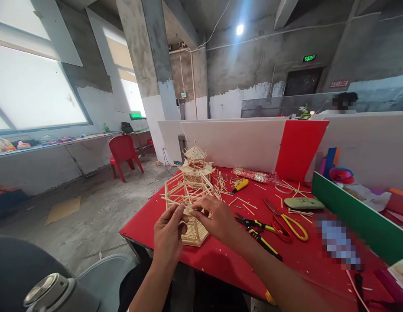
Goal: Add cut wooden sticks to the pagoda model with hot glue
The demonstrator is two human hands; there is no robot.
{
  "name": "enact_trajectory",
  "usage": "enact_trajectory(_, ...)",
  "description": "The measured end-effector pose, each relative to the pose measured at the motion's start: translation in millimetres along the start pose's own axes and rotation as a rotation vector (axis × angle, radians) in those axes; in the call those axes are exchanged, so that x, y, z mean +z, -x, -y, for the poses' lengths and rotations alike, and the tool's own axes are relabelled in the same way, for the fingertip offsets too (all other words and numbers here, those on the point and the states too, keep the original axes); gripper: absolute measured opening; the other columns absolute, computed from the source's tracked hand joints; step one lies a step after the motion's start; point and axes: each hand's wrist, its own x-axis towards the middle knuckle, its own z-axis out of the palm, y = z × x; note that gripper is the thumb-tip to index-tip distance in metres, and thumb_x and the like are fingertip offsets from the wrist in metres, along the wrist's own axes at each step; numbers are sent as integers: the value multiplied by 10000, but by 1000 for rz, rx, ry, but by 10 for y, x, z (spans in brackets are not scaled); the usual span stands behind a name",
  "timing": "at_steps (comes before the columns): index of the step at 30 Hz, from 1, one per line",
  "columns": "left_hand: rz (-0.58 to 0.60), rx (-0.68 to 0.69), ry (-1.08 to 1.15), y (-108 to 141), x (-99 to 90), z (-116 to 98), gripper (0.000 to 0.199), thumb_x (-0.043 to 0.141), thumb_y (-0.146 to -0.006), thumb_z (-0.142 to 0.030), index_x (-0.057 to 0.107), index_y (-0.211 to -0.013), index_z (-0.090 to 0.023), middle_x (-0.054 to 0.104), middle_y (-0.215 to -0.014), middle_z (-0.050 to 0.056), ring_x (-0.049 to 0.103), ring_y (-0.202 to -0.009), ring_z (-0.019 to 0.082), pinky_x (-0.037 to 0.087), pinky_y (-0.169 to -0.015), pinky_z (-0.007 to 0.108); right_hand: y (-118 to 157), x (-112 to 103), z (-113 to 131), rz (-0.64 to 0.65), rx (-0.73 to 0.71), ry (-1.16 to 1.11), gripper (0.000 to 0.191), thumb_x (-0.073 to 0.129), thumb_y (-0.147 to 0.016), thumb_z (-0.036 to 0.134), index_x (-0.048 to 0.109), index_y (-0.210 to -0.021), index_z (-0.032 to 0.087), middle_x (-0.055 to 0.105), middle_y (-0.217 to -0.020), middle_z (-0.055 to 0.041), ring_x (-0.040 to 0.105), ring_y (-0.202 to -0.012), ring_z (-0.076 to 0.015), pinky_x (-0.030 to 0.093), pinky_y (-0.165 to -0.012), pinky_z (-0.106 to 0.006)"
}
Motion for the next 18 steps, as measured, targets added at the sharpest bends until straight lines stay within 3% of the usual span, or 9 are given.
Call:
enact_trajectory(3,130,136,-220,75,-34,-18,271,803,-726,-435,716,-766,-181,630,-663,-3,493,-479,80,350,-429,197,35,-96,104,-29,43,-48,182,621,-939,400,707,-988,247,704,-875,-13,622,-726,-135,505,-680,-268)
enact_trajectory(6,282,481,-658,113,-104,-80,139,694,-850,-338,778,-841,-229,700,-766,48,587,-640,150,438,-596,254,34,-249,187,-61,56,-19,286,623,-936,404,663,-1191,281,700,-1041,-33,591,-691,-118,516,-667,-266)
enact_trajectory(8,337,698,-897,124,-155,-114,165,637,-893,-273,801,-917,-267,719,-812,64,610,-754,190,440,-674,283,25,-330,215,17,-16,19,270,591,-962,379,662,-1211,304,695,-1026,-27,609,-743,-128,521,-702,-270)
enact_trajectory(10,324,855,-1003,129,-199,-121,214,608,-908,-228,802,-968,-292,719,-811,61,602,-773,198,437,-694,297,20,-361,217,88,-88,71,213,553,-988,350,703,-1129,296,695,-945,-24,632,-819,-149,519,-744,-280)
enact_trajectory(12,219,962,-972,131,-234,-100,219,632,-892,-206,799,-1003,-297,725,-891,67,607,-817,202,454,-729,306,22,-338,192,85,-117,120,206,540,-996,347,724,-1050,271,699,-914,-31,643,-852,-164,516,-767,-293)
enact_trajectory(15,-46,945,-768,124,-265,-46,155,713,-838,-244,800,-963,-272,702,-971,76,621,-850,199,480,-745,300,22,-230,111,-71,-71,132,199,543,-994,355,710,-997,247,710,-931,-42,649,-881,-178,513,-802,-316)
enact_trajectory(16,-90,857,-699,113,-269,-29,122,733,-823,-274,802,-922,-256,696,-922,69,619,-805,187,480,-707,285,19,-184,78,-143,-45,129,194,548,-991,358,705,-975,246,709,-933,-42,647,-895,-183,510,-817,-325)
enact_trajectory(18,-71,571,-555,71,-266,-1,151,764,-789,-359,796,-837,-220,652,-713,28,572,-627,142,444,-574,246,5,-85,11,-266,7,133,190,568,-979,372,707,-939,249,690,-938,-44,631,-912,-192,505,-832,-341)
